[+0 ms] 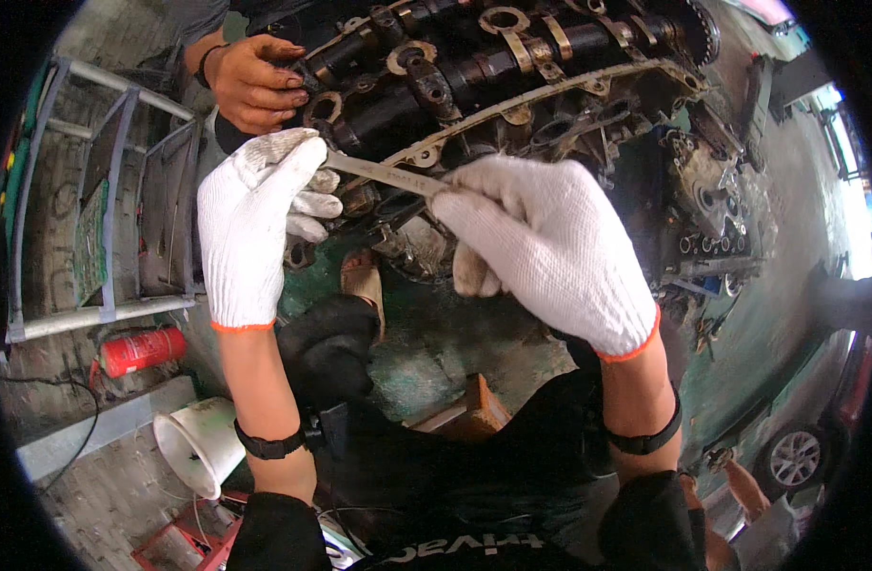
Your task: The person uses a wrench to loosen and remove bolts from an engine cylinder head while another person assists by holding parts and handing over components. The person repeatedly positions the wrench, turns bolts, and places removed parts on the floor.
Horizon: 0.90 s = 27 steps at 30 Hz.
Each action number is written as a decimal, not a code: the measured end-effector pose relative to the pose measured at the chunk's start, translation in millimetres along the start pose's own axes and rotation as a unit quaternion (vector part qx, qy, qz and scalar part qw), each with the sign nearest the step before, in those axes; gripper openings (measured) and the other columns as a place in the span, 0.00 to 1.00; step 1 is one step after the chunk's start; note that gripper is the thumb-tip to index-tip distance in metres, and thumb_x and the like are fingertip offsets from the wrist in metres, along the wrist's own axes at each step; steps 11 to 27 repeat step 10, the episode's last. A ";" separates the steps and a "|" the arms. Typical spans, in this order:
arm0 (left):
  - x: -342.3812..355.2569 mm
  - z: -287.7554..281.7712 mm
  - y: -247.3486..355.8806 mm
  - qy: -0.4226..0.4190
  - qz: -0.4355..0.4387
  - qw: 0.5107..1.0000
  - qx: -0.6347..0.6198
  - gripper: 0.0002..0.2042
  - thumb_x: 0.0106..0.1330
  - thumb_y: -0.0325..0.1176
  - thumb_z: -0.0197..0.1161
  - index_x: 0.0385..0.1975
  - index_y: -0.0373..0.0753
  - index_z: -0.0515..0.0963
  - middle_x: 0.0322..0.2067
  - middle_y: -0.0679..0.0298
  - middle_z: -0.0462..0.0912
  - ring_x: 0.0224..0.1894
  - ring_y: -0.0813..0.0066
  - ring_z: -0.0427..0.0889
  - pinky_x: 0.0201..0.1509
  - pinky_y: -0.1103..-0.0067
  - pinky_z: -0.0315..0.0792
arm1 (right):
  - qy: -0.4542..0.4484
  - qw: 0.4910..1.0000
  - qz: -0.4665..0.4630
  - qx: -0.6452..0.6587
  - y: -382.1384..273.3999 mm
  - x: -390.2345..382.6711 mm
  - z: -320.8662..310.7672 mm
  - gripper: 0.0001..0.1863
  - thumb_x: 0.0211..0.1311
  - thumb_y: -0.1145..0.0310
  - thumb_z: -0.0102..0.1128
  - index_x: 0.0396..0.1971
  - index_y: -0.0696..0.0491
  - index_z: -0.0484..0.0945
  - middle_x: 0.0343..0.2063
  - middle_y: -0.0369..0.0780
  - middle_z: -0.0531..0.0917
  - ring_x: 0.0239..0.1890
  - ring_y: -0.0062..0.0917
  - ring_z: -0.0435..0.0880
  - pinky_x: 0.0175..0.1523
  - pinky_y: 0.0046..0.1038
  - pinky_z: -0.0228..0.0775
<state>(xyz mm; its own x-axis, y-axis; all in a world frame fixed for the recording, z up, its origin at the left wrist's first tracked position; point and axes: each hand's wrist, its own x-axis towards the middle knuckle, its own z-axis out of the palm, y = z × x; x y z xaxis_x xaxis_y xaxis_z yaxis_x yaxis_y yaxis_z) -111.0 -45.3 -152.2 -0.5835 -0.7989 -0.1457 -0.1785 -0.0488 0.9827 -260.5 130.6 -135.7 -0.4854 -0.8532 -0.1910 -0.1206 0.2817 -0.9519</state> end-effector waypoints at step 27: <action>3.1 -1.0 -5.4 -0.002 0.057 0.997 0.048 0.13 0.67 0.35 0.69 0.42 0.30 0.84 0.29 0.61 0.87 0.24 0.79 0.85 0.23 0.83 0.75 | -0.206 0.964 -0.167 -0.028 11.6 -11.9 67.2 0.12 0.67 0.68 0.58 0.34 0.64 0.78 0.18 0.44 0.80 0.19 0.33 0.83 0.25 0.32 0.73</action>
